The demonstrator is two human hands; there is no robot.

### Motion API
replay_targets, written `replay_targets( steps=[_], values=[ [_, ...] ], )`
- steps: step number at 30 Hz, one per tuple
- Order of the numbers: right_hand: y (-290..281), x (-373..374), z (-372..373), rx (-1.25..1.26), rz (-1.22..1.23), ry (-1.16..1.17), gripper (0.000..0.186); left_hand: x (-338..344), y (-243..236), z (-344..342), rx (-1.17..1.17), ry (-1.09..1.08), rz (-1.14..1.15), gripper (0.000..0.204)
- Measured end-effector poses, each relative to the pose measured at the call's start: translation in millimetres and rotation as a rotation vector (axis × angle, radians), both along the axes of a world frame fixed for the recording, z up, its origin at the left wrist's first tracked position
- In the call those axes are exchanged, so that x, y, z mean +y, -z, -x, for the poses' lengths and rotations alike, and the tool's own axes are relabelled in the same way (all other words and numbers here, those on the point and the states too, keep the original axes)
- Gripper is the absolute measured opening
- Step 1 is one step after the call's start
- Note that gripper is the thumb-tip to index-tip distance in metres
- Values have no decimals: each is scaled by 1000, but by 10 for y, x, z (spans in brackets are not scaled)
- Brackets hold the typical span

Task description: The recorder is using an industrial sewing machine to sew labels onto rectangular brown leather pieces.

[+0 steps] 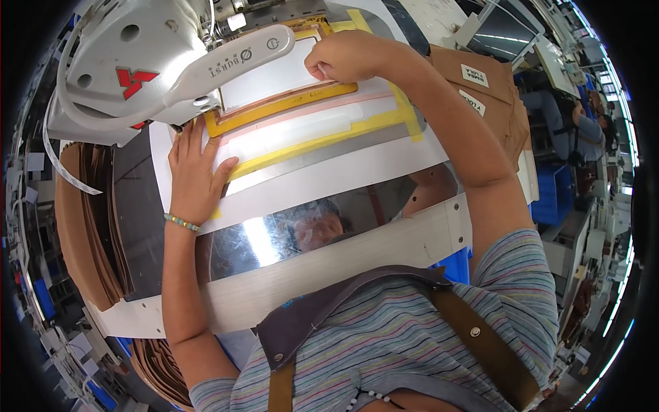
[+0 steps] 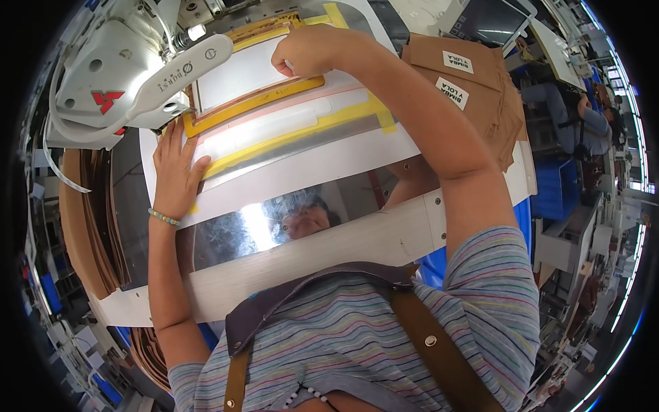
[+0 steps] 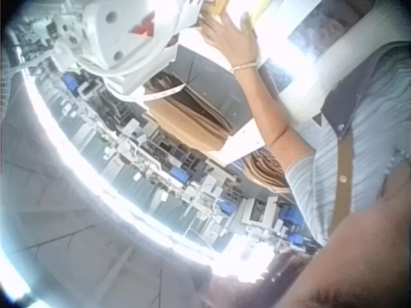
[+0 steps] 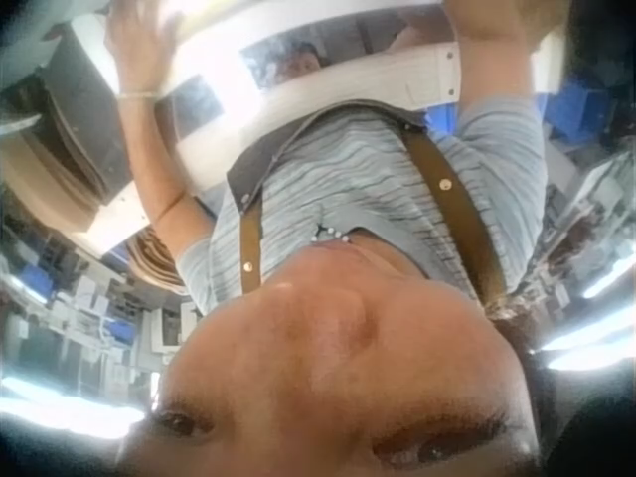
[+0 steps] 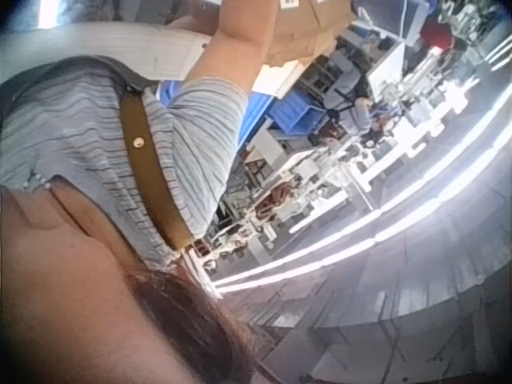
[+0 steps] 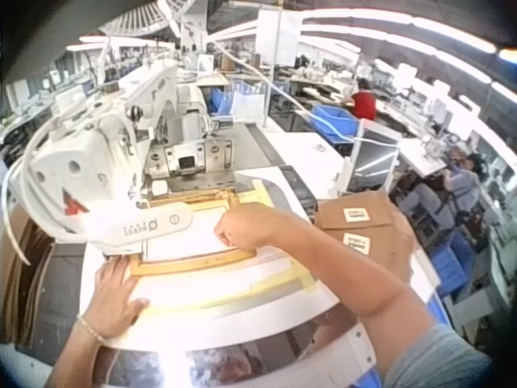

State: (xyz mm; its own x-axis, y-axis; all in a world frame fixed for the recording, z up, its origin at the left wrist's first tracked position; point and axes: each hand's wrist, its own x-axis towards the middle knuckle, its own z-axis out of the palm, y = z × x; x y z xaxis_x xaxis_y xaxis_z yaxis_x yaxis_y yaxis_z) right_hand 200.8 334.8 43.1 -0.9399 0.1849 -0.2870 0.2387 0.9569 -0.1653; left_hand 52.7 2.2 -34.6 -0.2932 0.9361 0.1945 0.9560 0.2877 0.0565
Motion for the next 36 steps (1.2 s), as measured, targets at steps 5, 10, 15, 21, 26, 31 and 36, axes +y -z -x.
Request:
replay_targets(
  steps=[5, 10, 15, 21, 26, 31, 36],
  values=[
    [78, -56, -56, 29, -316, -132, 17, 28, -8, -13, 1, 10, -32, 68],
    [136, 64, 109, 317, -483, -192, 21, 5, 5, 17, 14, -1, -26, 68],
    [-53, -514, 299, 505, 348, 51, 17, 1, -3, 22, 22, -26, -14, 66],
    [148, -978, 758, 208, 454, -58, 32, -30, 3, -21, -25, -7, -91, 65],
    [-87, -1046, 474, 125, 492, 95, 40, 10, -98, -91, -175, -57, -24, 68],
    [140, -809, -17, 567, 484, -113, 33, -195, -187, 60, -68, -52, -178, 64],
    [331, -717, -156, 821, 376, -8, 29, -924, -800, 881, 162, -530, -40, 55]
  ],
)
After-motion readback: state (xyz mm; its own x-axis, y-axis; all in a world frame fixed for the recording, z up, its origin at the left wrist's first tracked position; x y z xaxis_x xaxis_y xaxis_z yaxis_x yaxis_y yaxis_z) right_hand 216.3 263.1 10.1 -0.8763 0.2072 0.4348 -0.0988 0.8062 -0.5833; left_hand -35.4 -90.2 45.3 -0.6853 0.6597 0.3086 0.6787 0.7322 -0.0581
